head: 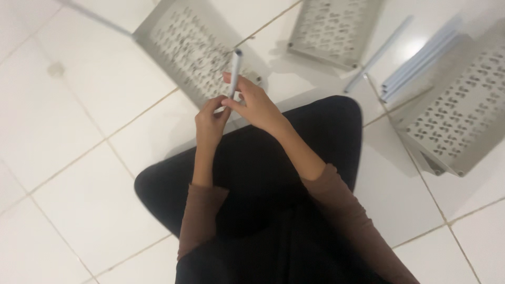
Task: The person sits on a tiled floor and assembles multiple perforated plastic trays by inserting cylindrical rods into corner sockets. They handle the trays and rods one at a time, aligning and pressing the rods into place, then stacking the assembled units.
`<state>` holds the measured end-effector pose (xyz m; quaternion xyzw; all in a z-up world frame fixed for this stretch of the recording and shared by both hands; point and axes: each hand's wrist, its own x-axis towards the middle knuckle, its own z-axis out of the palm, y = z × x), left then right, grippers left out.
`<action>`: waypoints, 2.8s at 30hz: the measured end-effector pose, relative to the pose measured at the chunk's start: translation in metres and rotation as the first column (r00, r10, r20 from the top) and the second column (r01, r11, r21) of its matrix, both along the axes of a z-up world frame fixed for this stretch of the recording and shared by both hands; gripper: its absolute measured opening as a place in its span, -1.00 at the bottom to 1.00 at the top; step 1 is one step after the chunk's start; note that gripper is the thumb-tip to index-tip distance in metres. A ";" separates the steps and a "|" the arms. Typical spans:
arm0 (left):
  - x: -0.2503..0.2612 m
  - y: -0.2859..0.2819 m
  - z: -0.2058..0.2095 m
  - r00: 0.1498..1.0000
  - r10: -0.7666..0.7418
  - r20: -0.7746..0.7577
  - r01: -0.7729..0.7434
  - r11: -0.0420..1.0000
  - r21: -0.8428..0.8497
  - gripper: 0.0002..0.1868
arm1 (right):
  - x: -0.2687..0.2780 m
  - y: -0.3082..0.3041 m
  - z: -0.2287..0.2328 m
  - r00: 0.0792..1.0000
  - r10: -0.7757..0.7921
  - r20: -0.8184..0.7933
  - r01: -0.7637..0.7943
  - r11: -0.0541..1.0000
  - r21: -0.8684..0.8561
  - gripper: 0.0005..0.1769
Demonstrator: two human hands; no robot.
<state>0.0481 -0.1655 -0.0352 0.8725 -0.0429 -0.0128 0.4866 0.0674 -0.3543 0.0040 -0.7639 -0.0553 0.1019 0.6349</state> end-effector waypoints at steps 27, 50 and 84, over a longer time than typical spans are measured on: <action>-0.029 0.109 -0.023 0.986 0.101 -0.135 -0.113 0.990 -0.083 -0.67 | -0.015 0.115 -0.009 0.967 0.248 0.060 -0.222 0.934 -0.279 -0.71; -0.042 0.127 -0.024 0.985 0.094 -0.148 -0.068 0.983 0.172 -0.76 | -0.029 0.149 0.090 0.902 0.311 0.300 -0.298 0.950 -0.090 -0.53; 0.013 0.134 -0.026 0.974 0.221 0.054 -0.227 0.958 0.174 -0.74 | 0.029 0.168 0.071 0.867 0.266 0.422 -0.177 0.955 -0.238 -0.77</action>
